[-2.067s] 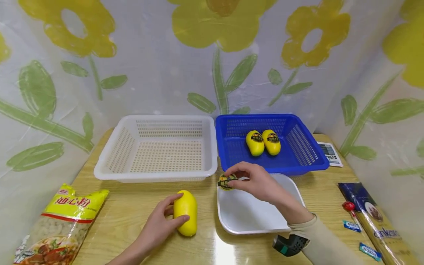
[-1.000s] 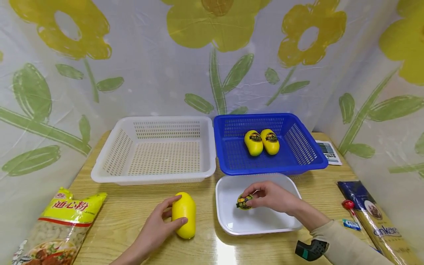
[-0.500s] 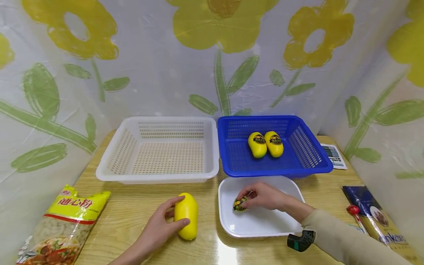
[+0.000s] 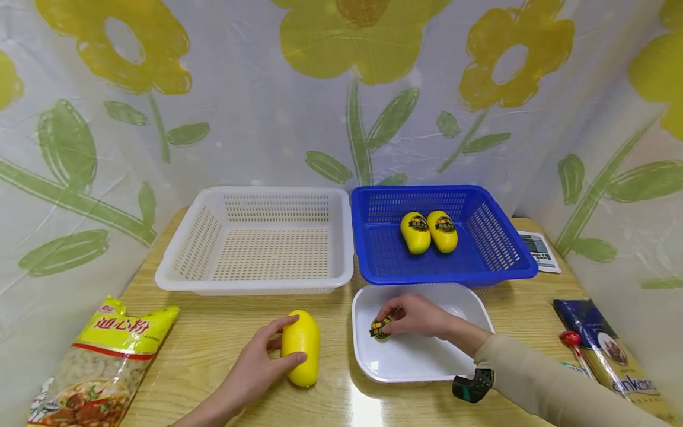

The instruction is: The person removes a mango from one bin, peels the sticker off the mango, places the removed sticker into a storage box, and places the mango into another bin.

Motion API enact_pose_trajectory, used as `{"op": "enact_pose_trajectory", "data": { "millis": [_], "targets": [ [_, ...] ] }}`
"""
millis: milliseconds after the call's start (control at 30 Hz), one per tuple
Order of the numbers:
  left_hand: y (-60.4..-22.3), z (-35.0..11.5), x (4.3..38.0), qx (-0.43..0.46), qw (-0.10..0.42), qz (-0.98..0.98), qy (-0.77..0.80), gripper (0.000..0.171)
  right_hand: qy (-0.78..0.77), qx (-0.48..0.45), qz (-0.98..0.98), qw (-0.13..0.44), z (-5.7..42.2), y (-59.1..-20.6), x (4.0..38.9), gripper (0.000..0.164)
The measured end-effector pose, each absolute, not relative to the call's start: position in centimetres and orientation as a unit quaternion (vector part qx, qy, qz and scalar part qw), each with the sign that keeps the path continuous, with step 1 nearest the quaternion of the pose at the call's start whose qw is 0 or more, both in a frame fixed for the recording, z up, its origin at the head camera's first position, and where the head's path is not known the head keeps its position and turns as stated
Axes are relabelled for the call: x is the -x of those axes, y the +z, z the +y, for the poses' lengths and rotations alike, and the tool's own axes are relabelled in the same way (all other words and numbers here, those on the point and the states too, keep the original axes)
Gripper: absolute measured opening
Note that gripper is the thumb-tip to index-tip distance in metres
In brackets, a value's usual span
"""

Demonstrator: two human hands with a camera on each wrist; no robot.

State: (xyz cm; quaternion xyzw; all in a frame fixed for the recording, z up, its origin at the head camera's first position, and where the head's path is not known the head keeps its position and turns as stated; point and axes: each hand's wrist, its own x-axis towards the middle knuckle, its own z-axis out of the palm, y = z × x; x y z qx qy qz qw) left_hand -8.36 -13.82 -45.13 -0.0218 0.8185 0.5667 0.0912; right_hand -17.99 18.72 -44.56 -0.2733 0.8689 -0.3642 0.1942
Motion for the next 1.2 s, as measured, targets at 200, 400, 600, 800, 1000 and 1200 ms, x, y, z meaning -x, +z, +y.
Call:
{"op": "enact_pose_trajectory", "data": {
  "millis": [200,400,600,800,1000,1200],
  "targets": [
    [-45.1,-13.8,8.4,0.018,0.095,0.819,0.566,0.064,-0.323,0.278,0.887,0.179,18.1,-44.6,18.0,0.015],
    [-45.1,-13.8,8.5,0.022,0.101,0.817,0.568,0.064,-0.263,0.304,0.905,0.138,17.3,-44.2,17.9,0.015],
    [-45.0,-13.8,8.4,0.023,0.101,0.819,0.565,0.065,-0.245,0.309,0.91,0.126,16.9,-43.8,17.6,0.015],
    [-45.0,-13.8,8.4,0.024,0.102,0.821,0.561,0.064,-0.254,0.306,0.909,0.122,17.1,-43.7,17.3,0.017],
    [-45.0,-13.8,8.4,0.022,0.101,0.817,0.567,0.064,-0.275,0.292,0.907,0.131,17.5,-44.0,17.2,0.014],
    [-45.0,-13.7,8.4,0.024,0.099,0.82,0.564,0.064,-0.291,0.28,0.905,0.137,17.8,-44.2,17.1,0.015]
  ]
}}
